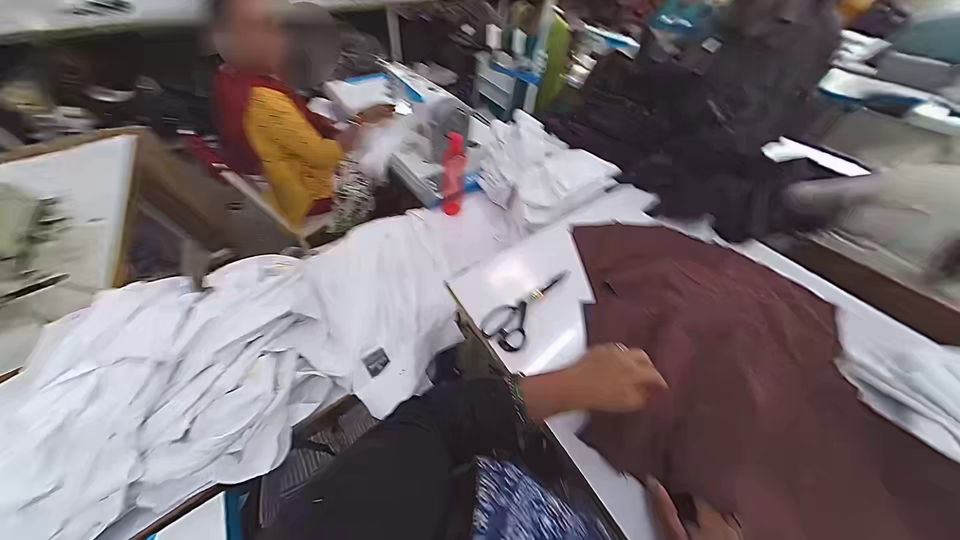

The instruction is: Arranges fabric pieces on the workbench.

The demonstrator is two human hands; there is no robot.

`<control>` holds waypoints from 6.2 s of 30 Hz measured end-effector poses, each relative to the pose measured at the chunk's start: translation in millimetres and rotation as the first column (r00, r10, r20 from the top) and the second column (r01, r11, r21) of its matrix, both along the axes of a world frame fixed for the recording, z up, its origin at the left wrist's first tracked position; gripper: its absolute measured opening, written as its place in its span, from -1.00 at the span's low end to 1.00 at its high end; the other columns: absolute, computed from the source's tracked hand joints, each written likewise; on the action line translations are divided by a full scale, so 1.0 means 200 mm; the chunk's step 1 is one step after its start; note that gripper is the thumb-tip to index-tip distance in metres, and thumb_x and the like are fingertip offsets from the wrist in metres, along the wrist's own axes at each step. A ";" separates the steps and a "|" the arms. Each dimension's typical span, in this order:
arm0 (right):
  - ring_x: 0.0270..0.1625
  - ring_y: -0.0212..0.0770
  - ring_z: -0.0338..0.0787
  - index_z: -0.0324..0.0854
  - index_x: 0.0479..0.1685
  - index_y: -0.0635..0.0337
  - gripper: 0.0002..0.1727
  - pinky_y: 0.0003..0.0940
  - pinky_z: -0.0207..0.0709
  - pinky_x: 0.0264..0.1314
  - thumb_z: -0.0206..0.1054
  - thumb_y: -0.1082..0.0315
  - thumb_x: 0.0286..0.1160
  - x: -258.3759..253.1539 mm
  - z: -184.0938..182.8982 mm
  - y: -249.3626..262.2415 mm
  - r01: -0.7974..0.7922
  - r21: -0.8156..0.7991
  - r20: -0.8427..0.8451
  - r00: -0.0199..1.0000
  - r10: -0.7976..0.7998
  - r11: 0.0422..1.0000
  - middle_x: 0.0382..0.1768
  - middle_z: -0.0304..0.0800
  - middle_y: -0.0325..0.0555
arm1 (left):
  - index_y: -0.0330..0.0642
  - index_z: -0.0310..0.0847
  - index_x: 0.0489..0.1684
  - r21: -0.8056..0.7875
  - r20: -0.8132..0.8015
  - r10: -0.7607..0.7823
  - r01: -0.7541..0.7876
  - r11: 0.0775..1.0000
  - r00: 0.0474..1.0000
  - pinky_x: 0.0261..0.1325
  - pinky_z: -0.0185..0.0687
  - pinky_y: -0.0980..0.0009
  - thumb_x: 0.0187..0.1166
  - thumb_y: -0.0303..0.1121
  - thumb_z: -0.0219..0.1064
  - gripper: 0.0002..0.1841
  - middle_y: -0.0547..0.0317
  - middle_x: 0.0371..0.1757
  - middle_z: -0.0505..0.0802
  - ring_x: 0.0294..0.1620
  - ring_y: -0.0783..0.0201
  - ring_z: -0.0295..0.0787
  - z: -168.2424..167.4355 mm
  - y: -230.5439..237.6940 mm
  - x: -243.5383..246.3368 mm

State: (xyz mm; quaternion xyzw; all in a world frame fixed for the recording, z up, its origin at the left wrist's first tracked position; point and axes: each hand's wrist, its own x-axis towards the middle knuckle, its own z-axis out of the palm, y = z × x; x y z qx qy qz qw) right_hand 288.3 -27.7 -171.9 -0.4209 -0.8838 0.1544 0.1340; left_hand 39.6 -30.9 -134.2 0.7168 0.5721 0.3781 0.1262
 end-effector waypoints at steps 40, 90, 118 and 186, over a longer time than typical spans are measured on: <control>-0.11 -0.09 0.87 0.67 0.24 0.38 -0.60 -0.14 0.70 0.06 0.12 0.23 0.79 0.12 0.41 0.25 0.284 -0.420 -0.195 0.899 -0.391 0.862 -0.06 0.85 0.15 | -0.11 0.66 0.49 -0.531 -0.321 0.239 -0.383 0.756 0.917 0.74 -0.51 -0.48 0.82 0.17 -0.08 -0.36 -0.06 0.92 0.09 0.95 -0.23 -0.36 0.02 0.08 -0.16; 0.78 0.23 0.28 0.63 0.44 0.29 -0.46 0.27 -0.04 0.81 0.40 0.17 0.55 -0.62 0.18 -0.12 -0.206 -0.417 -0.016 0.975 0.220 0.885 0.64 0.45 0.25 | 0.04 0.11 0.89 -0.379 -0.085 0.150 -0.171 0.909 0.985 0.84 -0.42 -0.30 0.82 -0.10 0.02 -0.38 -0.05 0.84 0.31 0.92 -0.14 -0.06 -0.17 0.04 -0.24; 0.19 -0.15 0.80 0.51 0.48 0.42 -0.60 -0.30 0.66 0.22 0.14 0.43 0.75 -0.55 0.42 0.40 -0.209 -0.602 -0.419 0.904 -0.082 0.770 0.26 0.74 0.20 | -0.14 0.56 0.59 -0.300 -0.139 0.358 -0.384 0.873 0.923 0.83 -0.20 -0.24 0.69 -0.35 0.02 -0.50 -0.26 0.83 0.27 0.88 -0.25 0.00 -0.21 0.07 -0.21; 0.28 0.26 0.72 0.58 0.36 0.41 -0.60 0.13 0.55 0.36 0.33 0.35 0.66 0.48 0.30 0.78 0.363 -0.176 -0.242 0.885 -0.397 0.915 0.32 0.62 0.42 | -0.57 0.69 -0.21 -0.186 -0.088 0.406 -0.416 0.890 0.910 0.62 0.19 -0.38 0.60 -0.40 0.24 -0.72 -0.51 0.50 0.59 0.62 -0.42 0.42 -0.24 0.07 -0.23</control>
